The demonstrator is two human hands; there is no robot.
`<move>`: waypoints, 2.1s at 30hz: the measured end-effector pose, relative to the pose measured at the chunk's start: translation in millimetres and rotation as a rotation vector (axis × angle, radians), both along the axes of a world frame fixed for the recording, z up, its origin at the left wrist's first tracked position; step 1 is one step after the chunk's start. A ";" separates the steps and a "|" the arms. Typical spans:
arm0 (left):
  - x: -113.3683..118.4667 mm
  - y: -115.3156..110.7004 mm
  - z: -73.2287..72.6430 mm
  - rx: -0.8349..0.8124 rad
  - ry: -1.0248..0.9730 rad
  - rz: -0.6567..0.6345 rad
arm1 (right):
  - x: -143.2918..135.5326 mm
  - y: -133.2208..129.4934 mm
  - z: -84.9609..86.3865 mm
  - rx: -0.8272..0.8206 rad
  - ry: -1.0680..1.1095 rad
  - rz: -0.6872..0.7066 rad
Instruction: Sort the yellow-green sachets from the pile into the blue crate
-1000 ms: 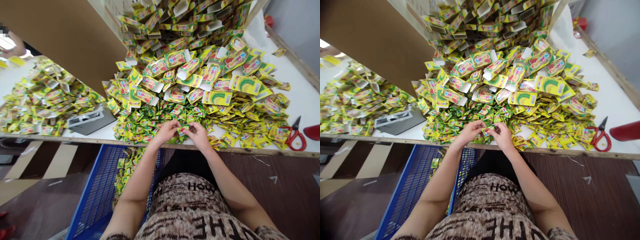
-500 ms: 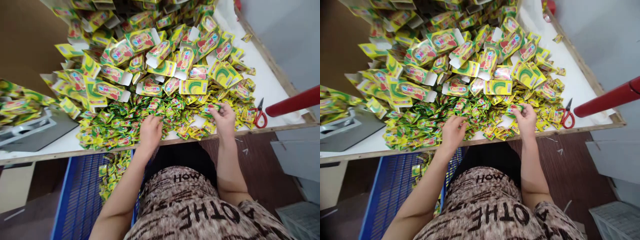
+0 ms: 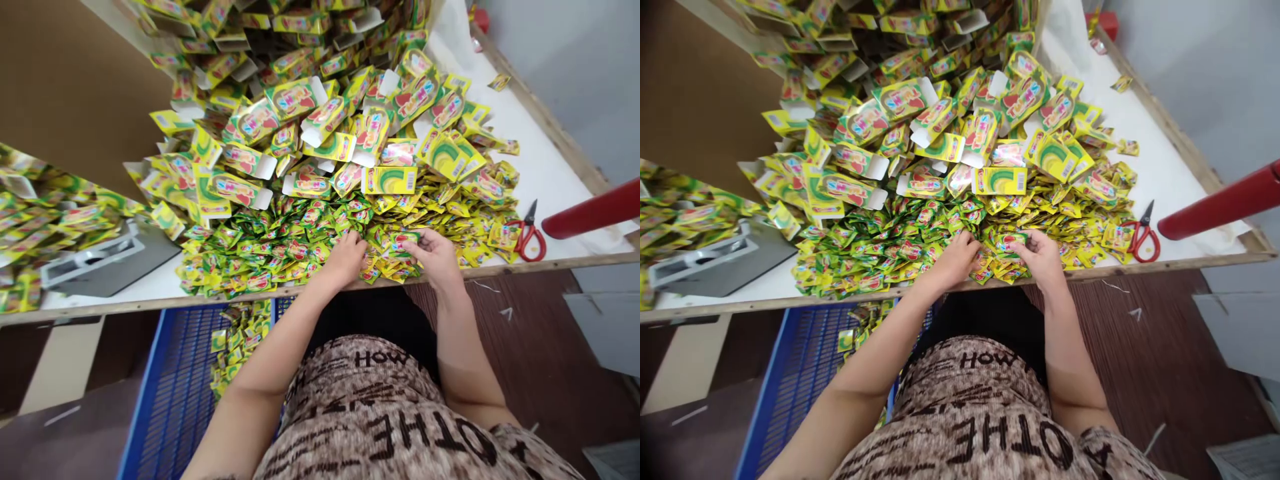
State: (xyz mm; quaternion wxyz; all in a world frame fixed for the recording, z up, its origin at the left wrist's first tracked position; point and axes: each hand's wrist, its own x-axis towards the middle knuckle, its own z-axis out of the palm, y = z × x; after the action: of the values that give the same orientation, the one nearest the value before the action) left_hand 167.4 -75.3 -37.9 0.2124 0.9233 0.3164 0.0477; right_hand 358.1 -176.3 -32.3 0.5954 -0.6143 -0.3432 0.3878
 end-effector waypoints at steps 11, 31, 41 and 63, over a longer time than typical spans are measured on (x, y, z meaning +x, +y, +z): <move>-51.0 -31.8 -7.5 0.024 -0.565 0.411 | -48.3 58.1 -1.9 -0.404 -1.018 0.535; -25.0 126.9 36.0 -0.132 -0.304 1.049 | -51.9 64.8 -21.5 -0.453 -1.175 0.708; -86.0 50.9 68.4 0.108 -0.596 0.469 | -52.2 59.6 -35.7 -0.421 -1.128 0.598; -62.9 -24.9 -11.3 -0.485 -0.790 0.377 | -71.5 36.0 24.8 0.381 -0.976 0.365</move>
State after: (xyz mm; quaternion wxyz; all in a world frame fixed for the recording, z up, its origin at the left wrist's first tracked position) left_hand 104.5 -100.2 -49.3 0.5122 0.6856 0.3750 0.3564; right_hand 286.6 -140.3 -7.5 0.3910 -0.5348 -0.7441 0.0859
